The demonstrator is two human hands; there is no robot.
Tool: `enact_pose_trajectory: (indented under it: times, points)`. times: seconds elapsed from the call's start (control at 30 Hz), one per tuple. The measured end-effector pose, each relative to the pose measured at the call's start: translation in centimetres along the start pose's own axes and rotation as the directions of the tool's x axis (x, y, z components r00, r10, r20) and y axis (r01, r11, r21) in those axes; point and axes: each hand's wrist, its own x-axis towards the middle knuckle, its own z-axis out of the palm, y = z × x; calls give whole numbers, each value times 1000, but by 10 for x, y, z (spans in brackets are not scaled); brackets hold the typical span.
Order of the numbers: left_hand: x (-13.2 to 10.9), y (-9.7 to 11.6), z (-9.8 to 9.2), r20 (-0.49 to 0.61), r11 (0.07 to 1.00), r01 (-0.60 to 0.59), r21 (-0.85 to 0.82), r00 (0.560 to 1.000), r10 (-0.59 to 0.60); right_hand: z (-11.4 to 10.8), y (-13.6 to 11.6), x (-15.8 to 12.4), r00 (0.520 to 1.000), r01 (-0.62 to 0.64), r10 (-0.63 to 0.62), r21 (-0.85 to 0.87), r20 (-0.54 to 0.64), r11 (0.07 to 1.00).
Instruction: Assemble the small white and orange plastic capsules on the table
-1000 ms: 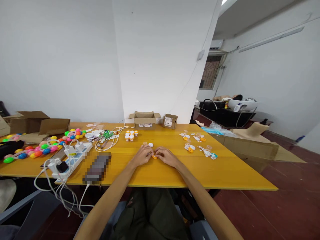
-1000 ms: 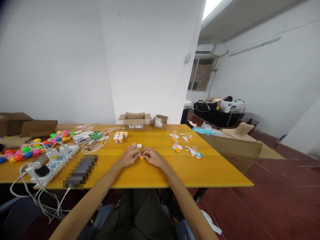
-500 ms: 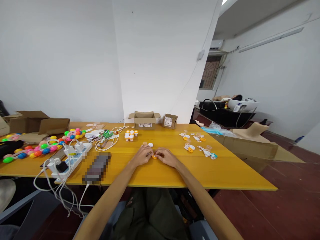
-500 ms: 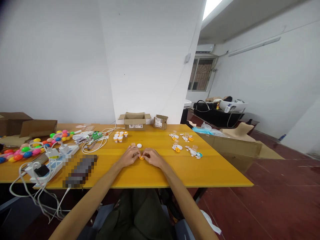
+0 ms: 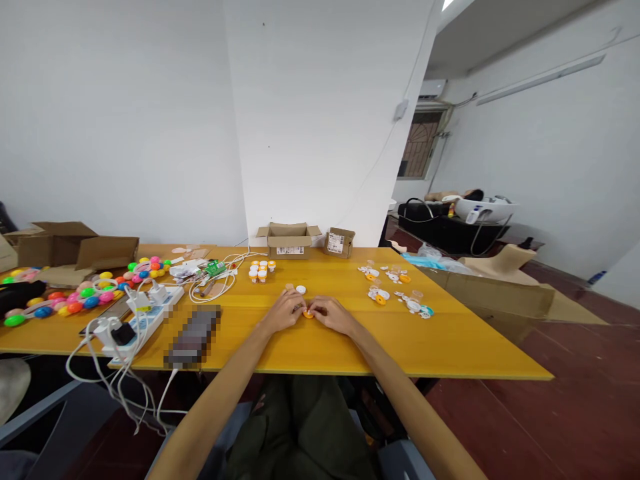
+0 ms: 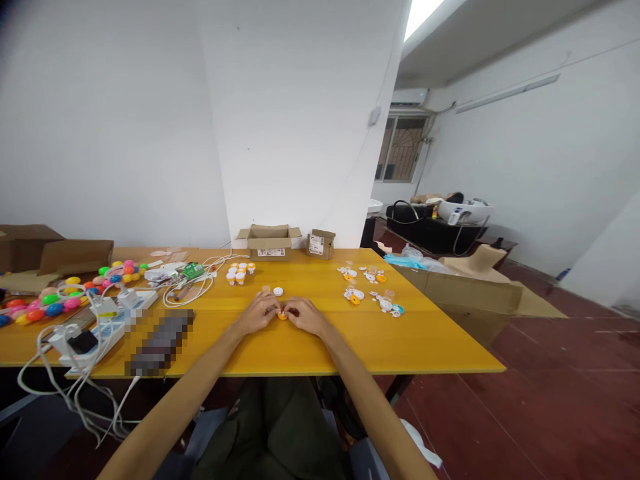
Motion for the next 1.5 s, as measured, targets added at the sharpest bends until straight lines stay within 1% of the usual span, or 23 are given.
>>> enact_pose_trajectory:
  times: [0.27,0.33,0.47,0.67,0.77,1.0,1.13,1.27,1.37,1.5]
  points:
    - [0,-2,1,-7,1000,15,-20,1000,-15,4,2,-2,999,11,-13,-70,-32,998]
    - [0,-2,1,-29,999,23,-26,999,-24,4,2,-2,999,23,-28,-103,-46,994]
    - [2,-2,2,-86,996,72,-59,993,-77,5,4,-3,996,49,-59,-165,-60,985]
    - [3,-2,2,-132,987,114,-116,983,-129,4,3,-3,996,60,-74,-223,-56,973]
    - [3,-2,2,-122,985,107,-136,985,-124,3,0,-3,995,60,-76,-241,-59,969]
    - [3,-6,4,-109,987,48,-154,992,-65,2,-5,-3,997,33,-53,-283,-63,958]
    - [2,-9,6,-122,986,32,-163,991,-52,3,-3,-3,994,22,-50,-279,-96,960]
    - [2,-9,6,-129,988,27,-153,991,-47,5,0,-2,985,18,-59,-246,-160,969]
    - [2,-7,6,-125,988,27,-151,991,-46,7,1,0,976,38,-80,-204,-201,978]
    - [2,-4,5,-131,986,23,-166,990,-45,11,-1,2,968,78,-111,-147,-227,986]
